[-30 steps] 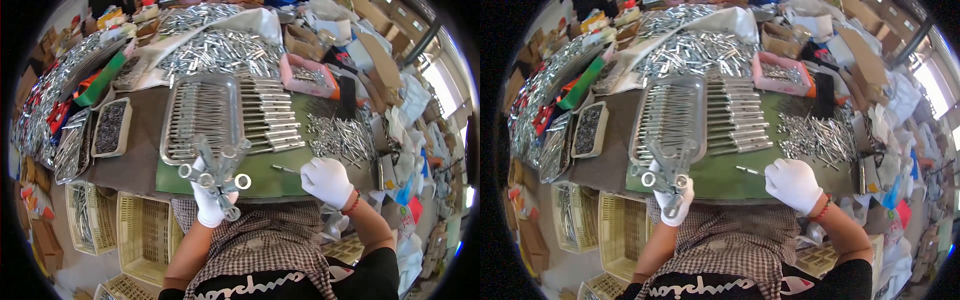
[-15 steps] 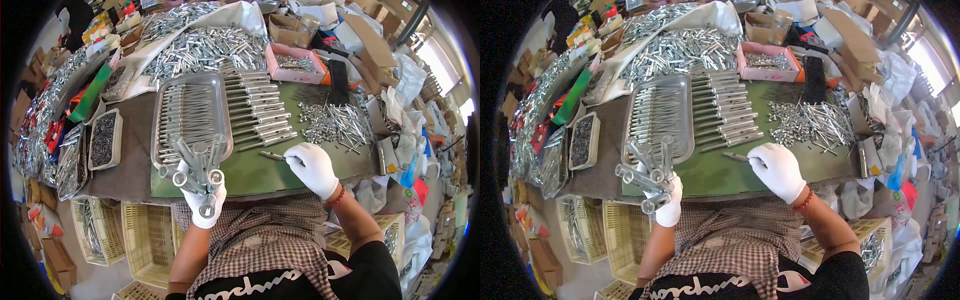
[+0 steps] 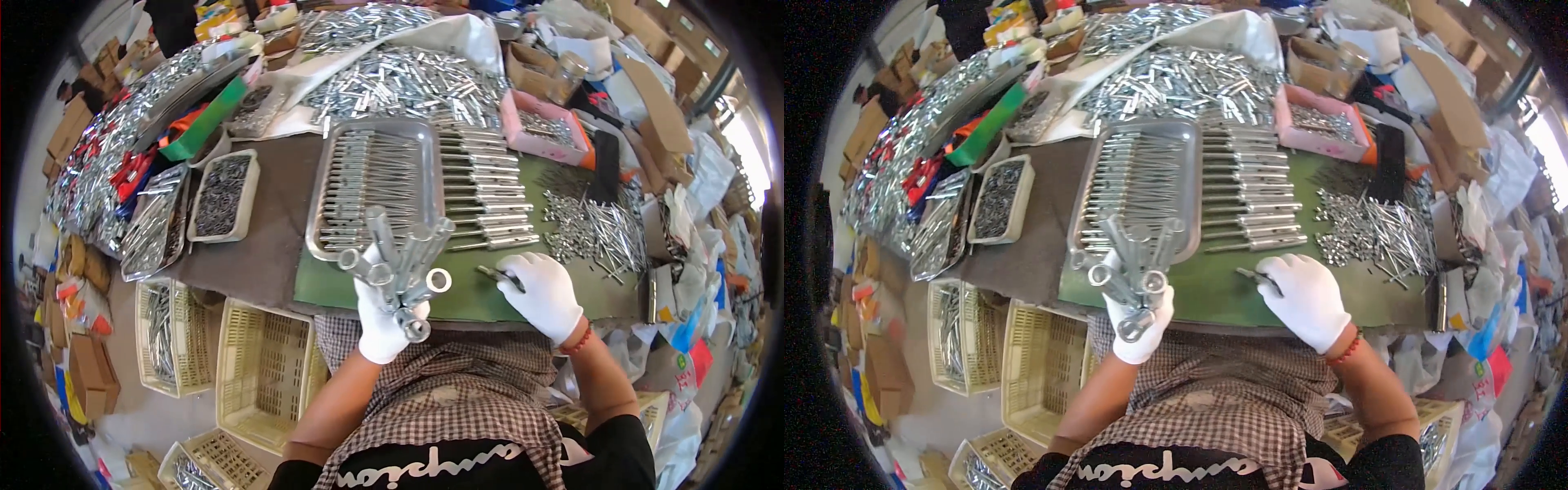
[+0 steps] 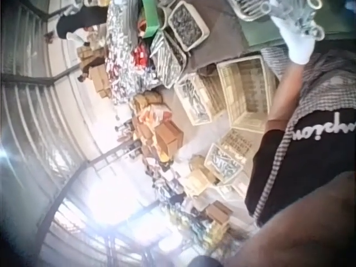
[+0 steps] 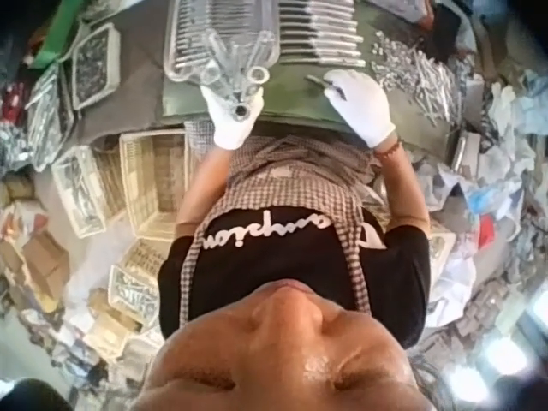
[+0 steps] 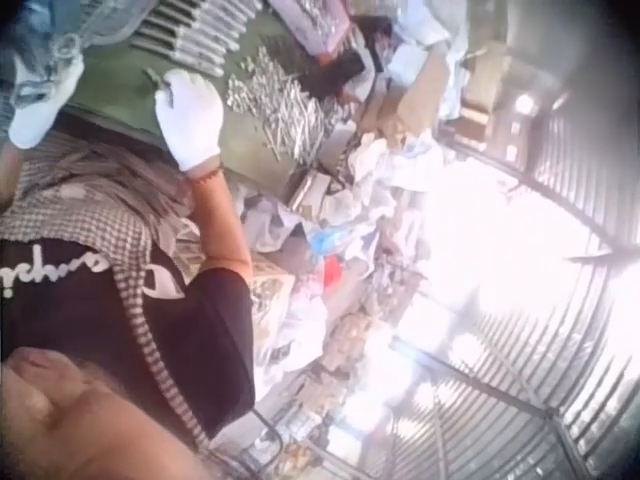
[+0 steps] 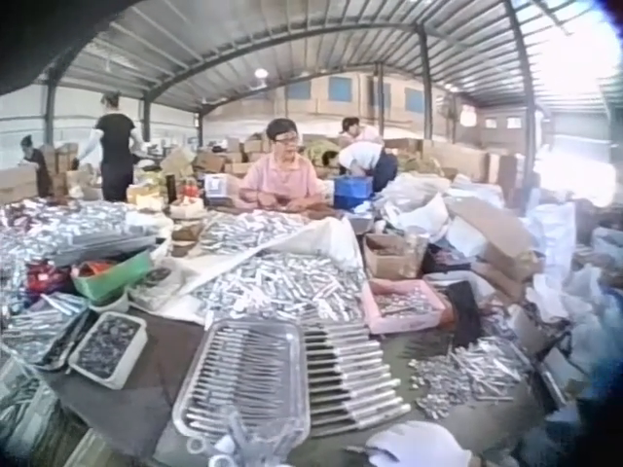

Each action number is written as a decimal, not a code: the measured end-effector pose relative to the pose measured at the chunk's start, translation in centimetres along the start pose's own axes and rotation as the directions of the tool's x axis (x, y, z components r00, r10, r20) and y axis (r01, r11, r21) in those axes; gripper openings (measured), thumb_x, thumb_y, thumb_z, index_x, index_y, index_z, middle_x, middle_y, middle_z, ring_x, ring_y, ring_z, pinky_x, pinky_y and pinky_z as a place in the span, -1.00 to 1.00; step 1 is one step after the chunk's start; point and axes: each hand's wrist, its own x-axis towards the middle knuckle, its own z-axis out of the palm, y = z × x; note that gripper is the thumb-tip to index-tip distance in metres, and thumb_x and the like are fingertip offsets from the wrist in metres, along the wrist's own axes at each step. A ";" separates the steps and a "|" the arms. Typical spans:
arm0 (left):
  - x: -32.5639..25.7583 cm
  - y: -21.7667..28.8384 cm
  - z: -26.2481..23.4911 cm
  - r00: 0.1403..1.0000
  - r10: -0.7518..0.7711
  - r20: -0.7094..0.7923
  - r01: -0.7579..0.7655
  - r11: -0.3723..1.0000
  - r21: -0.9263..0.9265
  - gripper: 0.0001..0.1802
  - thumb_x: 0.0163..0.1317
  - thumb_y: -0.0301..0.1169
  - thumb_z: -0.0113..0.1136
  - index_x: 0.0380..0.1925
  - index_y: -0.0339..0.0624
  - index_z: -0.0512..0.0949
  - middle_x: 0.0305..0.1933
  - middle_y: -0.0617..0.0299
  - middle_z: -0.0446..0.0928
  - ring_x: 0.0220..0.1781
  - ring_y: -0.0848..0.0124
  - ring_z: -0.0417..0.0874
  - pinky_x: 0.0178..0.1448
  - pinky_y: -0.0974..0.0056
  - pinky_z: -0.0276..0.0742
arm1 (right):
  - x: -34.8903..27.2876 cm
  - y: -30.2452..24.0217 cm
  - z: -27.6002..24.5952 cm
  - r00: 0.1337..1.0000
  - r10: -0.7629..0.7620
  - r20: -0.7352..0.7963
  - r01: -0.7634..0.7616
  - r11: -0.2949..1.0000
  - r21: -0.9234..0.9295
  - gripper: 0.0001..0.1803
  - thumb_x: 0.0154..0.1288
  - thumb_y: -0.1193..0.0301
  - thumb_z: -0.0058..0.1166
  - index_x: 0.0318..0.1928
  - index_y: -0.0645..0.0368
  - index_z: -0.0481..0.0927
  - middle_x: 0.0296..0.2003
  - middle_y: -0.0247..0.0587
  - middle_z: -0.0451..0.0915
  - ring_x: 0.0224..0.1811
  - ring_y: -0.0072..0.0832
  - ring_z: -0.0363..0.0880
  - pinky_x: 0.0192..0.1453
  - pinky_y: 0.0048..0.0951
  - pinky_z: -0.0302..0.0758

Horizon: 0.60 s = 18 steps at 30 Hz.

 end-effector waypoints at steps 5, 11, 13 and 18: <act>0.1 -0.2 0.2 0.974 0.224 0.019 -0.148 0.573 0.806 -0.01 -0.08 -0.70 0.30 0.38 -0.10 0.04 0.06 0.23 0.36 -0.03 0.46 0.51 -0.17 0.39 0.55 | 0.9 0.2 -2.6 0.994 0.086 0.072 -0.105 0.939 0.328 -0.66 0.05 0.51 0.26 -0.08 0.12 0.64 -0.41 -0.32 0.60 -0.49 -0.57 0.59 -0.39 -0.56 0.52; 0.2 -0.5 -0.6 0.985 0.168 0.049 -0.173 0.887 0.428 -0.34 0.19 -0.57 0.20 0.27 -0.12 0.17 0.15 0.17 0.43 0.10 0.39 0.53 0.08 0.32 0.49 | 3.3 -2.9 -5.7 0.987 0.117 -0.108 0.106 0.025 0.994 -0.56 0.22 0.46 0.22 0.08 0.38 0.48 -0.29 -0.32 0.50 -0.41 -0.51 0.55 -0.34 -0.50 0.53; 0.1 -0.3 -0.2 0.950 0.280 0.136 -0.305 0.753 0.582 -0.25 0.10 -0.67 0.19 0.28 -0.15 0.12 0.17 0.13 0.41 0.13 0.38 0.52 0.12 0.30 0.47 | 4.5 -4.4 -5.0 0.977 0.182 -0.115 0.150 -0.192 0.970 -0.53 0.25 0.39 0.20 0.10 0.36 0.44 -0.30 -0.34 0.49 -0.40 -0.53 0.51 -0.35 -0.52 0.46; 0.0 -0.2 0.7 0.887 0.397 0.235 -0.443 0.591 0.674 -0.19 0.04 -0.73 0.21 0.30 -0.20 0.08 0.18 0.10 0.39 0.17 0.35 0.51 0.18 0.26 0.46 | 5.4 -5.5 -2.8 0.989 0.116 0.095 0.011 -0.690 0.724 -0.65 0.42 0.33 0.00 0.12 0.21 0.38 -0.37 -0.46 0.34 -0.50 -0.67 0.17 -0.44 -0.59 0.20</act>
